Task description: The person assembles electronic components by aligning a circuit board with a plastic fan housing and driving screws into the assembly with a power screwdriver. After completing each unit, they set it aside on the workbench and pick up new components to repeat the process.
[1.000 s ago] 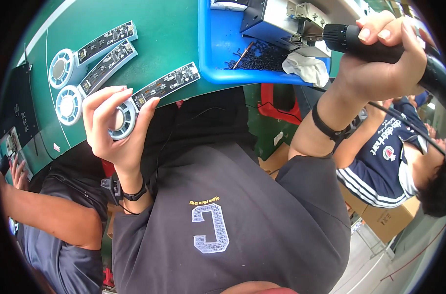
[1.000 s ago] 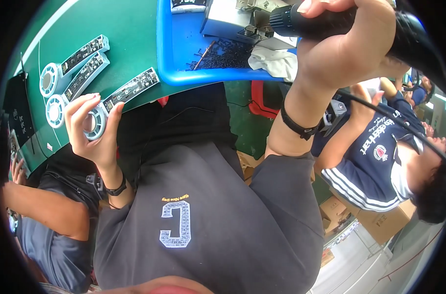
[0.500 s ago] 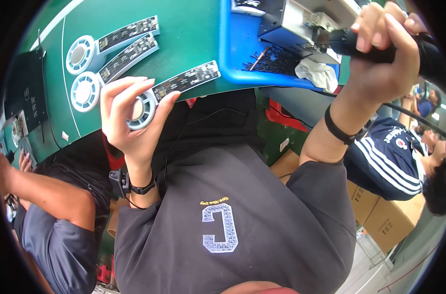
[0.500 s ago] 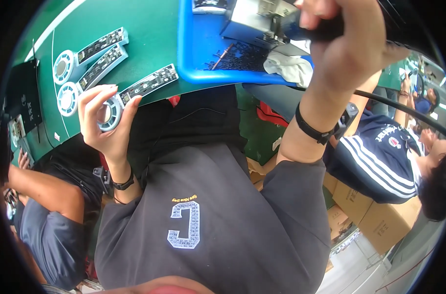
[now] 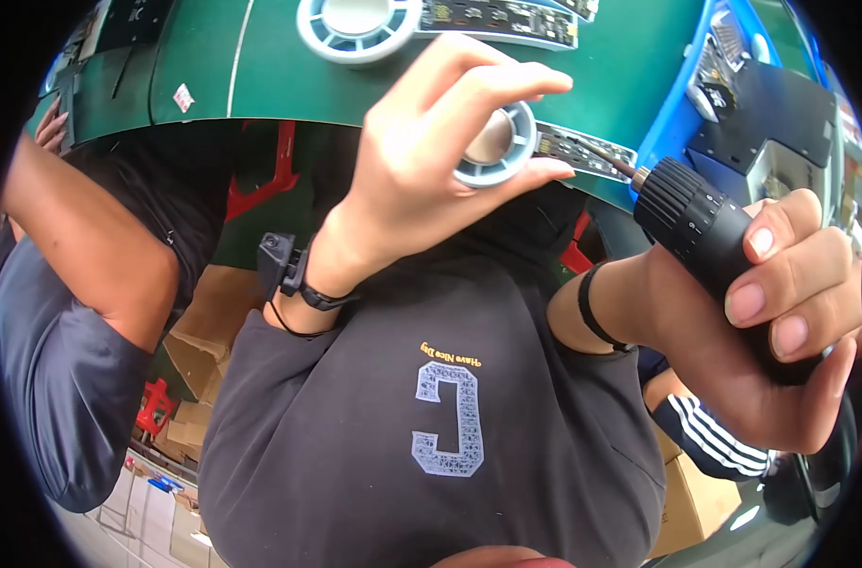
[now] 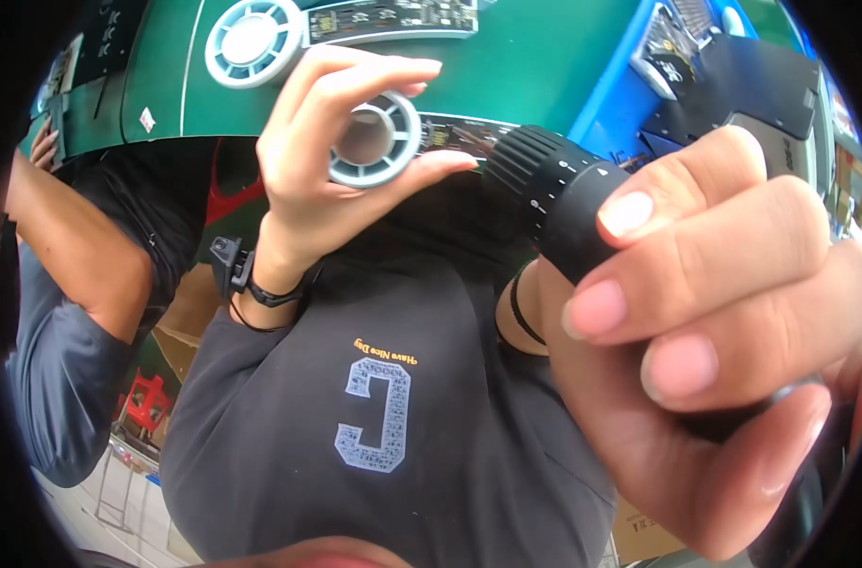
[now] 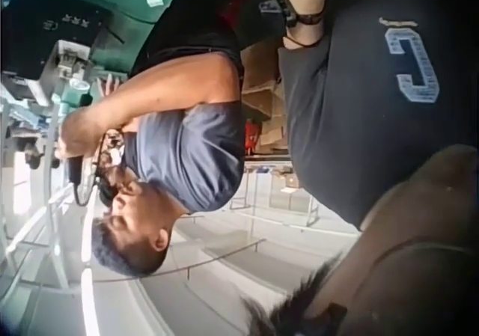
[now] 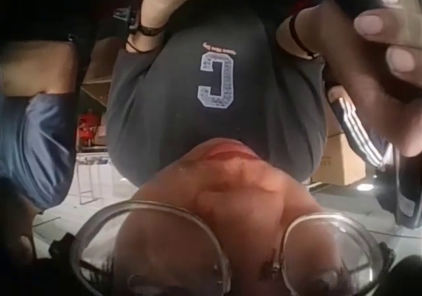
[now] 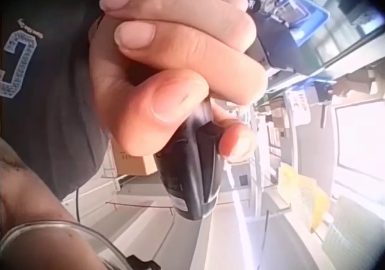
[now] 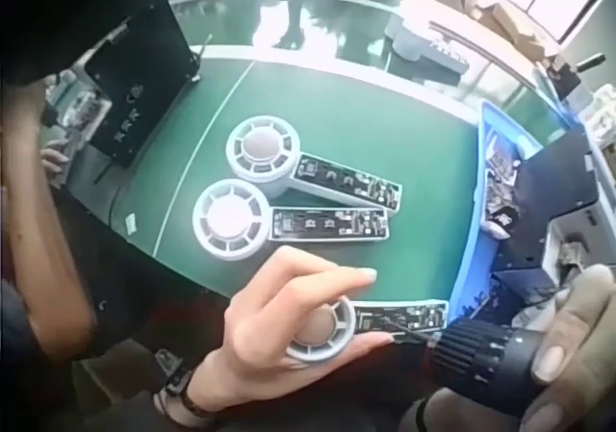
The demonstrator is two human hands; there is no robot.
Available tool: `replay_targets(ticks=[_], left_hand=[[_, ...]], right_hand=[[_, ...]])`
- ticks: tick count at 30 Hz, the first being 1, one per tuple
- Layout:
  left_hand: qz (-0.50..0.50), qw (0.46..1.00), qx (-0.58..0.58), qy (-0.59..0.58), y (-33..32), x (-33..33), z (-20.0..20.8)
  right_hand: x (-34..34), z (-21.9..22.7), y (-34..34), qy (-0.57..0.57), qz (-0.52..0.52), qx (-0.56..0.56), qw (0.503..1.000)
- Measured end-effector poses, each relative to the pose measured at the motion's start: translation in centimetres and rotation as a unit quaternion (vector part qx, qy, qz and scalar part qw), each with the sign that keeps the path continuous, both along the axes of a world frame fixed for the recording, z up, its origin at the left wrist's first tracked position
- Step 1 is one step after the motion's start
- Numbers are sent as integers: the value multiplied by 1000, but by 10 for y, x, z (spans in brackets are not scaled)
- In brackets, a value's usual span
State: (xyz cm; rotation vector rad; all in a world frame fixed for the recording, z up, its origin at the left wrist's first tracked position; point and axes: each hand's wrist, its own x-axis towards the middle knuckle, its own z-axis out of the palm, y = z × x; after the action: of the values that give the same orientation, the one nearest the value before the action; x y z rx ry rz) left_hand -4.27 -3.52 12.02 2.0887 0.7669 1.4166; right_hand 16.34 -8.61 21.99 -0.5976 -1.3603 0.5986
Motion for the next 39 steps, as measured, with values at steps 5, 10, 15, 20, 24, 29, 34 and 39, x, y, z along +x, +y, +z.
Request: replay_targets(ticks=[5, 10, 15, 20, 24, 29, 34, 39], left_hand=[[6, 999, -37, -23, -3, 2, -1], [6, 999, -23, -24, -3, 2, -2], [1, 1000, -15, -12, -2, 3, -3], [16, 997, -71, -2, -5, 9, 16], [24, 993, -86, 75, -9, 7, 35], [25, 991, -87, 95, -5, 5, 38], [12, 992, -85, 96, -4, 1, 43], [10, 991, -85, 98, -2, -5, 49]], right_hand=[[-3, 1, 3, 0, 15, 3, 1000], [-1, 0, 0, -14, 15, 3, 1000], [2, -3, -2, -20, 19, -1, 1000], [9, -4, -3, -25, 22, -8, 999], [12, -3, -8, -33, 22, -17, 999], [12, -6, -5, -36, 34, -22, 999], [9, -7, -1, -45, 47, -28, 997], [6, -6, 3, -60, 62, -36, 996]])
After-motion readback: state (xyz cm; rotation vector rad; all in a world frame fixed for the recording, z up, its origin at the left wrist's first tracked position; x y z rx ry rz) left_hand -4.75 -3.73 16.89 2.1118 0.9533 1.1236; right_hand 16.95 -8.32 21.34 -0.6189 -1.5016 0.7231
